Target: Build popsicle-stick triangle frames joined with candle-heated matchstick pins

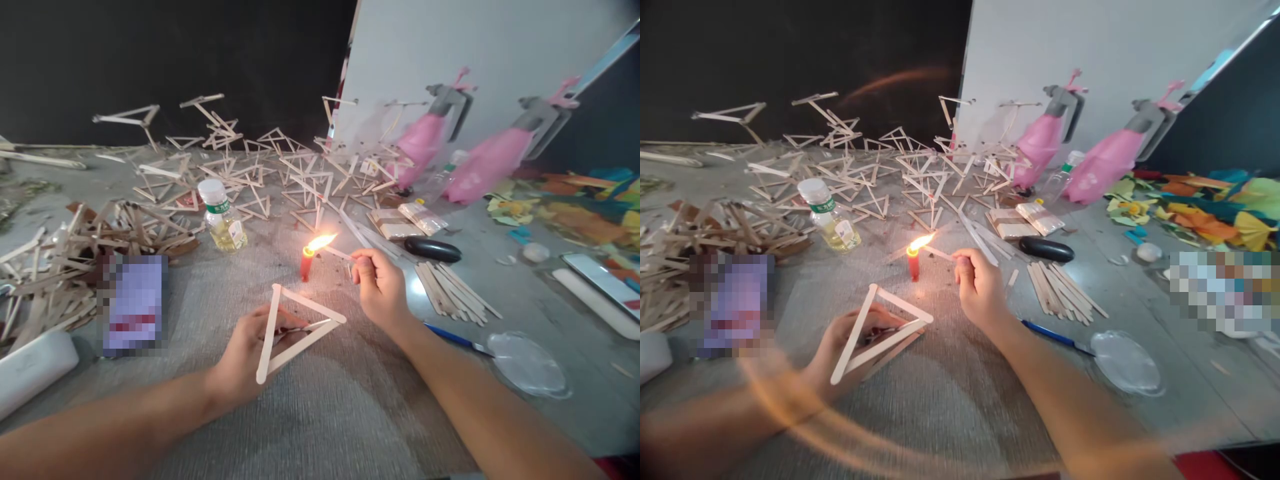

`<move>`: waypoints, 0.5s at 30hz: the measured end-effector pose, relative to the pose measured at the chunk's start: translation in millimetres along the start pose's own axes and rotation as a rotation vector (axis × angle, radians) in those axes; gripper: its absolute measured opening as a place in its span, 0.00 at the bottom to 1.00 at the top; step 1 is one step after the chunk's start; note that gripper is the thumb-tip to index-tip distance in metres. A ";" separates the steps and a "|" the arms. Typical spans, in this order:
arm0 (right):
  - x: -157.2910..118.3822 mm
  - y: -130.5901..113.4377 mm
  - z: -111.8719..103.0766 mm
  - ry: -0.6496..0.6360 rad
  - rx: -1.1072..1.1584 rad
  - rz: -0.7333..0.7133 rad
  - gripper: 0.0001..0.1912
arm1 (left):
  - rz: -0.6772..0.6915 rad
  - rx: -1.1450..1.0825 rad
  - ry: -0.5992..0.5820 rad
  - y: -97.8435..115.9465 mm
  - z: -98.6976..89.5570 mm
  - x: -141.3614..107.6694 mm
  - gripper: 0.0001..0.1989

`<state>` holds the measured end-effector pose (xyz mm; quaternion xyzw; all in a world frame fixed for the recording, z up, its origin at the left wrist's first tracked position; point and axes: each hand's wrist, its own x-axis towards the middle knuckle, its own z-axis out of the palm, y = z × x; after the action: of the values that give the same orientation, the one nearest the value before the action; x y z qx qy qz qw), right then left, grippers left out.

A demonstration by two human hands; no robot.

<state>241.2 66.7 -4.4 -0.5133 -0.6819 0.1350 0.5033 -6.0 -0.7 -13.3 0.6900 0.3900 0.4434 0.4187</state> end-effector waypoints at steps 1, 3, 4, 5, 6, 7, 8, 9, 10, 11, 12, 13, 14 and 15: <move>-0.1 0.1 0.1 -0.002 0.001 -0.003 0.12 | -0.003 0.004 0.009 -1.0 0.3 -0.4 0.06; -0.1 0.1 0.3 -0.008 0.006 -0.004 0.12 | -0.018 0.012 0.005 -2.3 0.6 -1.0 0.06; 0.0 0.2 0.5 -0.010 0.009 -0.001 0.12 | -0.031 0.012 -0.003 -2.5 0.5 -1.2 0.06; 0.1 0.4 0.6 -0.011 0.009 0.002 0.12 | -0.044 0.007 -0.009 -2.4 0.4 -1.2 0.07; 0.1 0.6 0.7 -0.011 0.009 0.005 0.12 | -0.057 -0.007 -0.011 -1.9 0.1 -1.1 0.07; 0.1 0.8 0.8 -0.011 0.007 0.008 0.12 | -0.073 -0.030 -0.007 -1.3 -0.1 -1.0 0.07; 0.0 1.1 0.8 -0.010 0.006 0.011 0.12 | -0.091 -0.057 -0.004 -0.5 -0.3 -0.8 0.08; -0.1 1.2 0.8 -0.009 0.005 0.013 0.12 | -0.106 -0.082 -0.003 0.3 -0.4 -0.5 0.09; -0.3 1.3 0.6 -0.007 0.005 0.015 0.12 | -0.116 -0.102 -0.003 1.1 -0.5 -0.2 0.09; -0.4 1.2 0.5 -0.007 0.005 0.016 0.12 | -0.124 -0.115 -0.004 1.9 -0.4 0.1 0.09; -0.4 1.0 0.4 -0.006 0.005 0.017 0.12 | -0.131 -0.121 -0.005 2.5 -0.2 0.4 0.09; -0.3 0.7 0.3 -0.005 0.004 0.016 0.12 | -0.134 -0.123 -0.004 3.1 0.1 0.7 0.10; -0.2 0.2 0.2 -0.005 0.003 0.015 0.12 | -0.133 -0.125 -0.003 3.6 0.4 1.0 0.10; 0.0 -0.3 0.3 -0.005 0.002 0.015 0.12 | -0.127 -0.128 0.000 4.1 0.6 1.3 0.10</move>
<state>240.8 66.7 -4.3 -0.5176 -0.6791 0.1412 0.5010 -4.4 -1.1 -9.3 0.6355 0.4039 0.4400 0.4892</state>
